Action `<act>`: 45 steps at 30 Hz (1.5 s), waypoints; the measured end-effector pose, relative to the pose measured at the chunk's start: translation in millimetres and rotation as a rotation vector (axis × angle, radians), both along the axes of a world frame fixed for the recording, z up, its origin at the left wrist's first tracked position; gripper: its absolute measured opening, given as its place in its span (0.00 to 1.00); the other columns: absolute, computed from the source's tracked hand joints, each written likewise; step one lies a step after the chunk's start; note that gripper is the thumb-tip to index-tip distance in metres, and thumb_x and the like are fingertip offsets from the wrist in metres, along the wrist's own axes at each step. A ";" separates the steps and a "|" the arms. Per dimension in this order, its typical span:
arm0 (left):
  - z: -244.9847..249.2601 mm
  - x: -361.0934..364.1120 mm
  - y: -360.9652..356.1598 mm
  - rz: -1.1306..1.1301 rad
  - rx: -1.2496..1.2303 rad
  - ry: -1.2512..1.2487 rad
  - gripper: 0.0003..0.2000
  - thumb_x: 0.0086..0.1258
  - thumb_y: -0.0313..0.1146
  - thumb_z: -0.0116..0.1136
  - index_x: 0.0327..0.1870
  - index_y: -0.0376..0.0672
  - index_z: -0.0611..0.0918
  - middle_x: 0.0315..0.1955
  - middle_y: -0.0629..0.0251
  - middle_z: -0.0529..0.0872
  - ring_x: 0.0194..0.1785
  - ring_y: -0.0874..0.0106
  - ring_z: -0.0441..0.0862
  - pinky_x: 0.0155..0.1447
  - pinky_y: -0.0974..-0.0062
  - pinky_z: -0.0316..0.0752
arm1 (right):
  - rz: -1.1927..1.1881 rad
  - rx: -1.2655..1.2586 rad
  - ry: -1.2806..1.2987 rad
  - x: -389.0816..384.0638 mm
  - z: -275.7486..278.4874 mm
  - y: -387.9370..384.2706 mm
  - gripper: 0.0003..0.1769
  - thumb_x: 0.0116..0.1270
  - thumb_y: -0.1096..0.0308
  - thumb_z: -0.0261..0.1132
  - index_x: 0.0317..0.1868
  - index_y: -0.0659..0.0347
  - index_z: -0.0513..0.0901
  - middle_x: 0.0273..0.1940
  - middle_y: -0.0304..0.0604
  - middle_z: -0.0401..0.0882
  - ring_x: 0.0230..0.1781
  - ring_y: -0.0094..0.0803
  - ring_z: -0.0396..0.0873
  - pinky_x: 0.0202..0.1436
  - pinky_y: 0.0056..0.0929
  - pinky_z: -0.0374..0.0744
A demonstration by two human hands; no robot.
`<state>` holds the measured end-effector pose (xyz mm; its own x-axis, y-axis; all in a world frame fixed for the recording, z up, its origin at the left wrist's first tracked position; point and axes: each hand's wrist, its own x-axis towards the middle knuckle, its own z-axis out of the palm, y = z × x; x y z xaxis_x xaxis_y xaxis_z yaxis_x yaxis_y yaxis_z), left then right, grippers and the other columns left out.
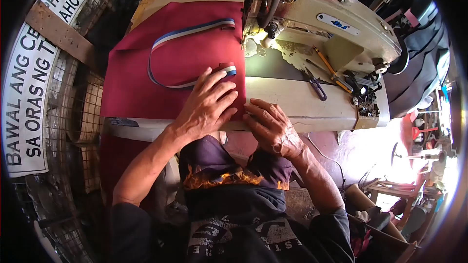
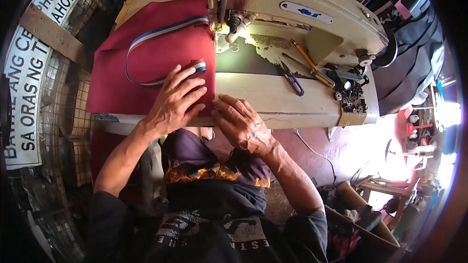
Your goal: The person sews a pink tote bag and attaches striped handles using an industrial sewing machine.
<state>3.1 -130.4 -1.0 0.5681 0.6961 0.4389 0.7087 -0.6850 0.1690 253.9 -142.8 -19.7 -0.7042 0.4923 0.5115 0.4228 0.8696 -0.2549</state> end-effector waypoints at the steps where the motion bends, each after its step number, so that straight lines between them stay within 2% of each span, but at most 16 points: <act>1: 0.6 -1.2 -3.3 -0.005 -0.002 0.010 0.19 0.63 0.34 0.73 0.54 0.38 0.87 0.61 0.58 0.81 0.75 0.56 0.70 0.82 0.46 0.60 | 0.019 -0.022 -0.019 2.3 5.0 2.0 0.25 0.60 0.71 0.65 0.58 0.69 0.84 0.64 0.55 0.80 0.66 0.48 0.80 0.66 0.45 0.78; 6: -5.6 -7.8 -0.5 -0.086 -0.095 -0.071 0.20 0.68 0.39 0.71 0.56 0.36 0.86 0.60 0.56 0.81 0.71 0.56 0.73 0.78 0.51 0.67 | 0.067 -0.053 -0.091 4.6 19.4 13.5 0.25 0.60 0.69 0.65 0.59 0.68 0.84 0.62 0.53 0.82 0.66 0.47 0.80 0.68 0.44 0.79; 7: -3.3 -8.4 -0.6 -0.095 -0.071 -0.059 0.24 0.68 0.45 0.70 0.56 0.35 0.86 0.60 0.56 0.81 0.70 0.56 0.74 0.77 0.52 0.69 | 0.078 -0.045 -0.107 4.3 20.0 15.1 0.26 0.60 0.69 0.65 0.59 0.68 0.84 0.62 0.53 0.82 0.66 0.47 0.80 0.68 0.44 0.79; 10: 2.8 -5.6 -6.8 -0.108 -0.045 0.018 0.28 0.65 0.51 0.72 0.56 0.34 0.86 0.60 0.56 0.81 0.69 0.56 0.75 0.77 0.52 0.68 | 0.090 -0.017 -0.115 3.7 17.4 17.2 0.26 0.59 0.69 0.65 0.59 0.68 0.85 0.61 0.53 0.83 0.65 0.47 0.81 0.67 0.43 0.80; 14: -1.7 -2.0 -14.3 -0.131 -0.006 0.041 0.22 0.63 0.43 0.74 0.51 0.35 0.87 0.55 0.58 0.83 0.68 0.58 0.76 0.79 0.52 0.69 | 0.099 -0.069 -0.027 4.7 12.7 19.0 0.25 0.58 0.68 0.65 0.57 0.69 0.85 0.60 0.54 0.83 0.64 0.48 0.81 0.67 0.43 0.81; 18: -1.2 0.7 -22.2 -0.183 0.153 0.116 0.14 0.66 0.33 0.71 0.48 0.35 0.88 0.48 0.56 0.86 0.61 0.59 0.83 0.74 0.52 0.75 | 0.095 -0.084 -0.016 4.9 16.5 17.6 0.25 0.57 0.68 0.66 0.57 0.69 0.85 0.60 0.54 0.83 0.64 0.48 0.81 0.66 0.44 0.81; 19: -3.8 2.6 -23.5 -0.193 0.217 0.124 0.18 0.54 0.34 0.64 0.46 0.35 0.87 0.48 0.53 0.86 0.59 0.56 0.84 0.75 0.50 0.74 | 0.095 -0.082 -0.017 4.8 17.0 17.9 0.26 0.57 0.68 0.66 0.57 0.69 0.85 0.60 0.54 0.83 0.64 0.49 0.82 0.66 0.44 0.81; 22: -3.0 3.9 -27.4 -0.176 0.207 0.140 0.12 0.66 0.29 0.66 0.47 0.32 0.87 0.47 0.53 0.87 0.58 0.57 0.85 0.74 0.51 0.77 | 0.093 -0.057 -0.025 2.5 17.6 16.5 0.26 0.57 0.69 0.66 0.57 0.69 0.85 0.59 0.54 0.83 0.63 0.49 0.82 0.67 0.44 0.81; 23: -1.3 4.3 -27.2 -0.183 0.184 0.111 0.13 0.64 0.28 0.65 0.47 0.31 0.86 0.47 0.52 0.87 0.58 0.56 0.85 0.74 0.51 0.77 | 0.090 -0.037 -0.028 1.7 19.1 17.5 0.26 0.57 0.69 0.66 0.57 0.69 0.85 0.59 0.54 0.83 0.63 0.49 0.82 0.67 0.44 0.81; 26: 2.3 4.2 -25.5 -0.193 0.235 0.141 0.21 0.54 0.34 0.64 0.47 0.30 0.86 0.48 0.51 0.86 0.58 0.55 0.84 0.75 0.50 0.75 | 0.084 0.053 -0.050 -1.3 12.6 21.0 0.26 0.56 0.69 0.66 0.57 0.69 0.84 0.58 0.53 0.84 0.62 0.49 0.83 0.67 0.43 0.82; 33: 7.2 5.8 -26.0 -0.249 0.236 0.279 0.15 0.62 0.30 0.60 0.45 0.28 0.86 0.49 0.49 0.86 0.59 0.56 0.84 0.72 0.53 0.78 | 0.079 0.164 -0.042 -3.1 0.1 18.7 0.26 0.55 0.69 0.66 0.55 0.69 0.85 0.57 0.53 0.84 0.63 0.48 0.83 0.66 0.41 0.85; 36: 21.0 5.0 -20.4 -0.261 0.095 0.230 0.14 0.63 0.30 0.62 0.45 0.30 0.86 0.51 0.52 0.85 0.58 0.57 0.84 0.70 0.55 0.79 | 0.070 0.117 -0.043 -3.4 1.4 16.3 0.26 0.55 0.69 0.66 0.55 0.70 0.85 0.58 0.53 0.83 0.64 0.49 0.83 0.66 0.41 0.85; 39: 18.6 1.8 -4.3 -0.229 -0.239 -0.046 0.15 0.67 0.30 0.64 0.51 0.32 0.86 0.57 0.55 0.84 0.62 0.57 0.82 0.71 0.56 0.76 | 0.087 0.113 -0.073 -3.0 6.5 14.0 0.27 0.55 0.69 0.65 0.56 0.70 0.85 0.60 0.54 0.82 0.65 0.49 0.81 0.66 0.41 0.84; 42: 12.8 5.9 16.3 -0.057 0.092 0.029 0.19 0.70 0.32 0.64 0.60 0.33 0.83 0.62 0.57 0.82 0.66 0.57 0.77 0.73 0.55 0.72 | 0.088 0.120 -0.082 -2.7 5.1 13.0 0.27 0.55 0.69 0.65 0.56 0.71 0.85 0.61 0.55 0.81 0.67 0.50 0.80 0.68 0.41 0.84; 43: 7.2 4.8 17.2 -0.028 0.035 0.095 0.23 0.72 0.35 0.65 0.65 0.34 0.80 0.66 0.56 0.81 0.69 0.57 0.74 0.75 0.55 0.69 | 0.085 0.121 -0.099 -3.1 6.4 12.3 0.28 0.54 0.69 0.65 0.57 0.73 0.84 0.60 0.55 0.81 0.67 0.50 0.80 0.69 0.42 0.83; 45: -0.2 3.1 16.5 -0.033 0.007 0.065 0.23 0.73 0.37 0.65 0.65 0.34 0.80 0.66 0.56 0.81 0.69 0.57 0.74 0.74 0.56 0.69 | 0.076 0.112 -0.100 -2.8 10.1 11.1 0.29 0.54 0.69 0.64 0.57 0.73 0.84 0.60 0.55 0.81 0.67 0.51 0.80 0.69 0.42 0.83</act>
